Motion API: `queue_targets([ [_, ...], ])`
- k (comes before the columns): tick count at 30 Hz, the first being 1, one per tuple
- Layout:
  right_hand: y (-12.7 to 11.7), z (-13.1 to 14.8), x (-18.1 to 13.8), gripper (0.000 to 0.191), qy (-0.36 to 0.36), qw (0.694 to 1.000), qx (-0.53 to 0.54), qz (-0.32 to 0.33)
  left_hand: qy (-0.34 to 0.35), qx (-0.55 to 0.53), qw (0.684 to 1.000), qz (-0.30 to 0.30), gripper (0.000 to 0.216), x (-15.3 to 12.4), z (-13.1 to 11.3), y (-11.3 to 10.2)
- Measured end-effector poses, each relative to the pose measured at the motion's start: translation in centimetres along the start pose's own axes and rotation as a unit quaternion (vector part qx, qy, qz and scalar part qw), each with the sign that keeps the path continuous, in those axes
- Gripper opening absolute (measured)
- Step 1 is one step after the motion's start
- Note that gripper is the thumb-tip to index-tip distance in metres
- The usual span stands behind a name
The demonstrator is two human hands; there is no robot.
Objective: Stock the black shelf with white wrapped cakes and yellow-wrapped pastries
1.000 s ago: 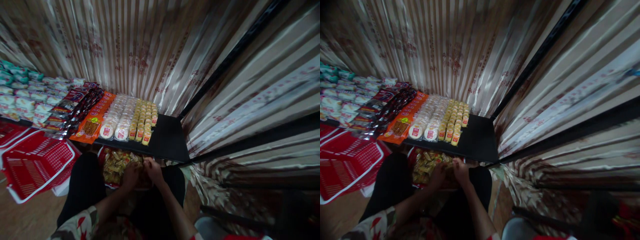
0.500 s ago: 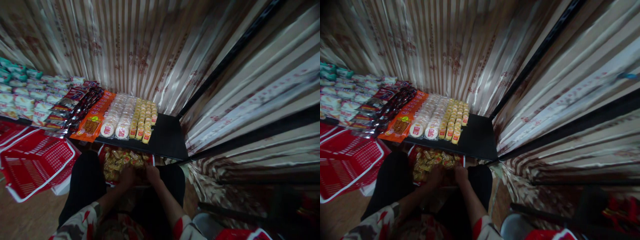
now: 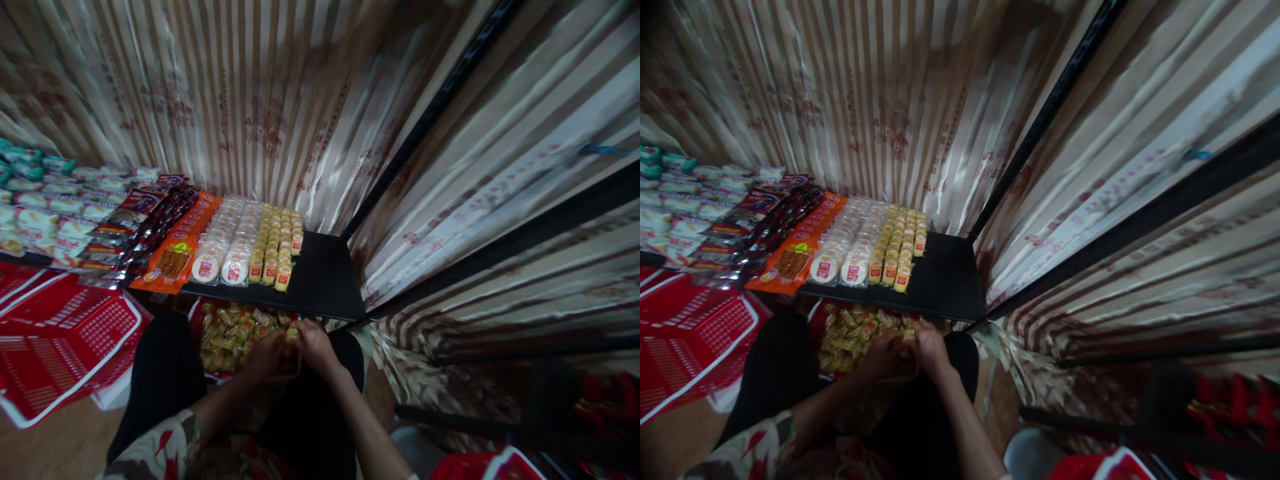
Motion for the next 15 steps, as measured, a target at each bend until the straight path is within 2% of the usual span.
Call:
queue_targets([
  [3, -1.9, -0.1, -0.2, 0.035, -0.003, 0.996, 0.052, -0.071, -0.001, -0.034, 0.999, 0.001, 0.028, -0.1, -1.5, -0.3],
  [7, -3.2, -2.1, -0.7, 0.041, 0.049, 0.971, 0.154, -0.176, 0.031, -0.113, 0.993, -0.014, 0.026, 0.2, -3.7, -1.3],
  [11, -2.5, -3.3, -0.8, 0.031, 0.058, 0.937, 0.285, -0.195, 0.023, -0.133, 0.990, -0.032, 0.023, 1.1, -4.8, -1.7],
  [15, -2.8, -3.9, -0.2, 0.027, 0.045, 0.902, 0.372, -0.216, 0.011, -0.113, 0.993, -0.041, 0.024, 1.7, -6.2, -1.7],
])
Point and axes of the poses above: each hand's wrist, its own x-axis towards the middle knuckle, its own y-axis out of the palm, z = x × y, the point moved 10 cm from there along x, towards the middle knuckle, and after that the axes turned 6 degrees about -y, right-handed, at the moved point
